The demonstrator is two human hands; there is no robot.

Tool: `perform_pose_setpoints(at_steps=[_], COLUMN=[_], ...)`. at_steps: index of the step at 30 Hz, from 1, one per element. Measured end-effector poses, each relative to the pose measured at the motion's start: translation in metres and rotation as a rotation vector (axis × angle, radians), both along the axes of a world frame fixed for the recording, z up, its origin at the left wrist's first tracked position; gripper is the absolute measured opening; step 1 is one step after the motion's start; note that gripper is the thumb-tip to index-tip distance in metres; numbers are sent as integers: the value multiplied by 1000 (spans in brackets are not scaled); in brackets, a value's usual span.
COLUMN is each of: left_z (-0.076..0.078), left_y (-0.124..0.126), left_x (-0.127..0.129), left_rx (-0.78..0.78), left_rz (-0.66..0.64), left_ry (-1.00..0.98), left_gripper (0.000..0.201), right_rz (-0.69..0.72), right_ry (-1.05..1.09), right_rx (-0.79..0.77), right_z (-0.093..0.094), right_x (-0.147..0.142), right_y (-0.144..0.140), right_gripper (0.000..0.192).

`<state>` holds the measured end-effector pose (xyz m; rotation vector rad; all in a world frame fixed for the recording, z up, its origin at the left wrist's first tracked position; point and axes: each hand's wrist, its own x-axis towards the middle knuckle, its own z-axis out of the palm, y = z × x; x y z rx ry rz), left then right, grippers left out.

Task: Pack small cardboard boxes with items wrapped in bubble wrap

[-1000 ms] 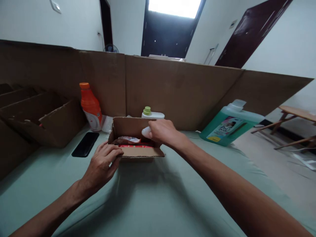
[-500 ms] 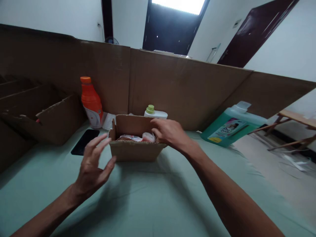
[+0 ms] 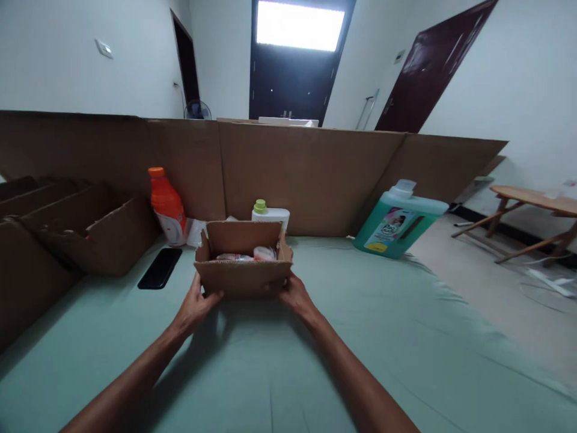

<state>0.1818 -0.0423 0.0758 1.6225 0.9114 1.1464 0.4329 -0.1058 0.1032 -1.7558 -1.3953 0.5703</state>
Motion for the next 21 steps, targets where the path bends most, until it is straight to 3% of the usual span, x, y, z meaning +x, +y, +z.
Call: perform_pose_setpoints(at_steps=[3, 5, 7, 10, 12, 14, 18, 21], left_z=[-18, -28, -27, -5, 11, 18, 7, -6], left_y=[-53, -88, -108, -110, -103, -98, -103, -112], left_x=[-30, -64, -100, -135, -137, -124, -80, -65], left_rx=[-16, -103, -216, -246, -226, -220, -172, -152], left_rz=[-35, 41, 213, 366, 363, 281, 49, -62], left_ry=[33, 79, 89, 67, 59, 53, 25, 47], left_gripper=[78, 75, 72, 72, 74, 74, 71, 70], right_rz=[-11, 32, 113, 213, 214, 171, 13, -55], right_ry=[-33, -48, -42, -32, -37, -60, -127, -126], right_rx=[4, 52, 106, 139, 124, 88, 45, 8], right_z=[-3, -4, -3, 6, 13, 16, 6, -8], right_x=[-12, -35, -67, -109, -117, -109, -73, -55], right_y=[-59, -90, -99, -81, -69, -70, -113, -160], right_gripper=[28, 23, 27, 42, 38, 28, 21, 24])
